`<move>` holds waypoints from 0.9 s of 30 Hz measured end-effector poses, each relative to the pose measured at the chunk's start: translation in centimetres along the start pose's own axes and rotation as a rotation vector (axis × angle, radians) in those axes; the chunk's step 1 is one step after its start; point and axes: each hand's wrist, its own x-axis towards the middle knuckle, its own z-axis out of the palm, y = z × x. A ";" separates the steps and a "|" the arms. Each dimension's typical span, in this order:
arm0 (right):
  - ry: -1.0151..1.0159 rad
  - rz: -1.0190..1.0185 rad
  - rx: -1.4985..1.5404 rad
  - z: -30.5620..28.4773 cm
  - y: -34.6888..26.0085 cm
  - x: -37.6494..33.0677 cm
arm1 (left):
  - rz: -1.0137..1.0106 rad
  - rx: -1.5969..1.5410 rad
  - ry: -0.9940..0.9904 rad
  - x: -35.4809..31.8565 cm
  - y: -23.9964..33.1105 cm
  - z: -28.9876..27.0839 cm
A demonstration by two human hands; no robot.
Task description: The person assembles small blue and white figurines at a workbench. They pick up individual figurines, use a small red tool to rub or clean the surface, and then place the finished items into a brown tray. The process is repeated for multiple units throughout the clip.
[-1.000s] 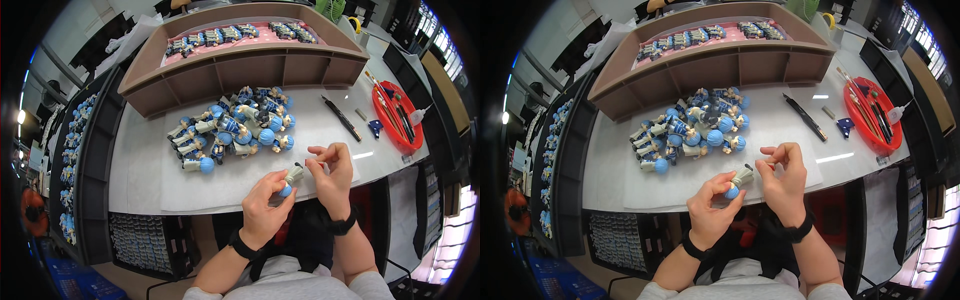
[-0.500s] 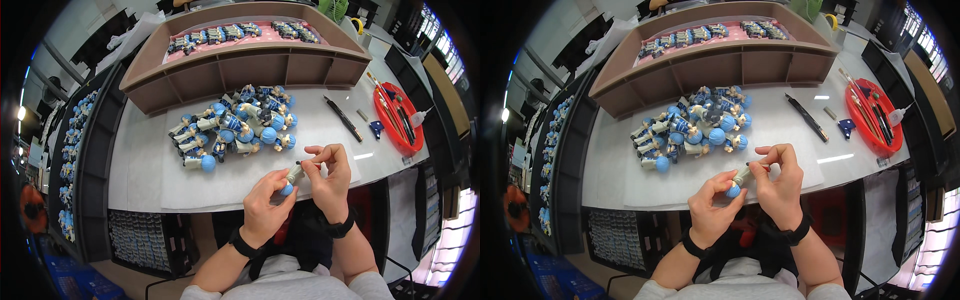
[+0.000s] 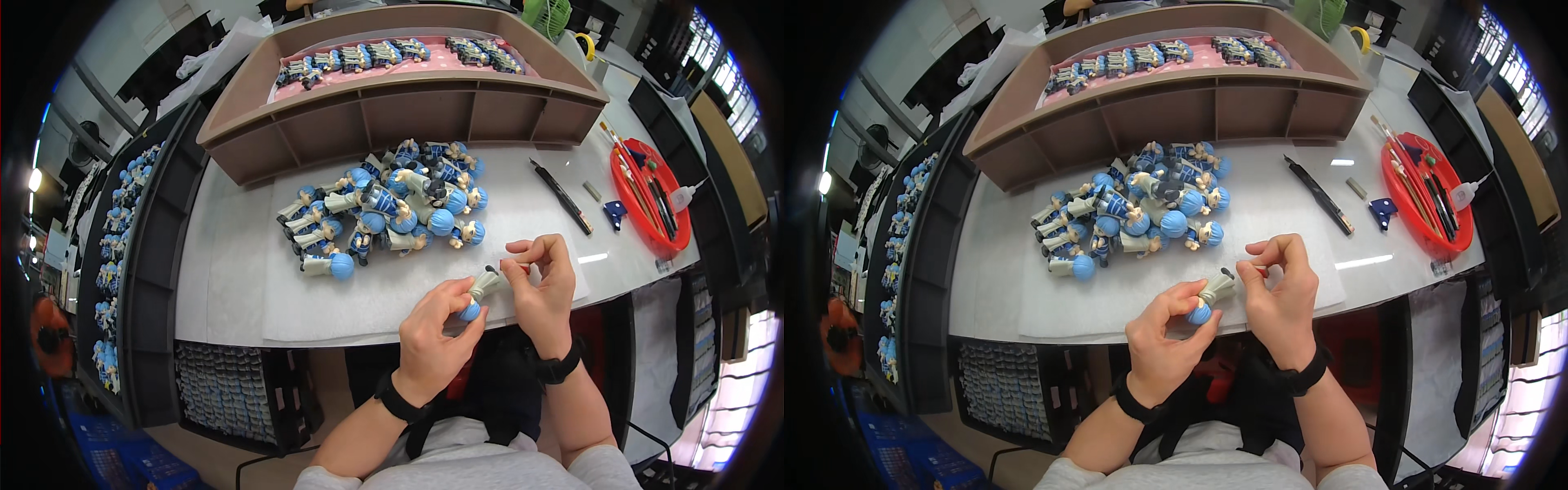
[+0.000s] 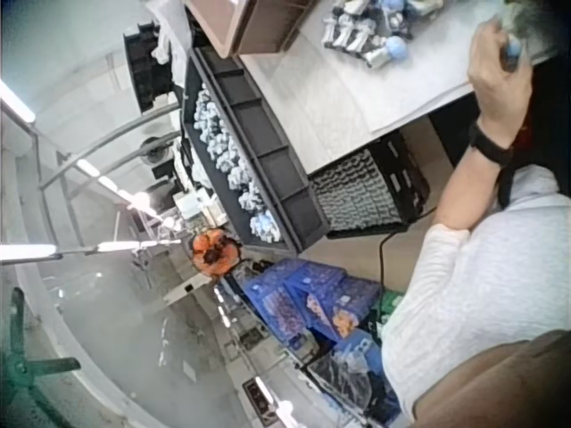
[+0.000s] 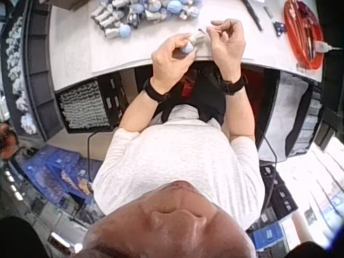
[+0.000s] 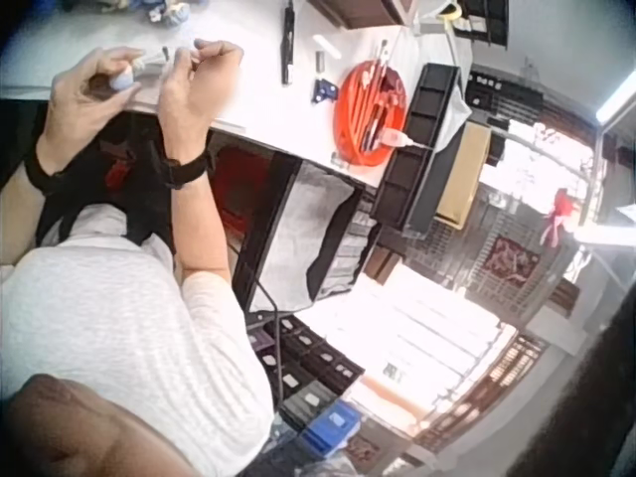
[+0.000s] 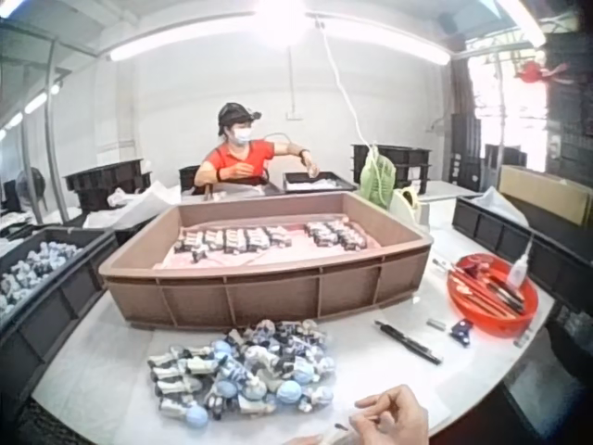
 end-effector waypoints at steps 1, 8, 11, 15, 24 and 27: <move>0.011 0.018 0.083 -0.1 0.2 -0.1 | -0.003 -0.005 0.001 -0.1 0.1 0.0; -0.018 -0.099 -0.106 -0.4 0.1 -0.9 | -0.005 -0.008 0.010 -0.2 0.0 0.0; -0.023 0.027 0.204 0.1 -1.6 -1.5 | 0.022 -0.010 0.012 -0.1 0.0 0.0; -0.070 0.076 0.200 0.7 -1.9 -2.1 | 0.044 -0.043 0.022 -0.1 0.2 0.1; -0.125 0.129 0.148 -0.2 -1.4 -2.7 | 0.107 0.017 0.016 -0.2 0.0 0.0; -0.124 0.079 0.120 -0.1 -1.5 -2.7 | 0.109 0.011 0.021 -0.2 0.0 0.0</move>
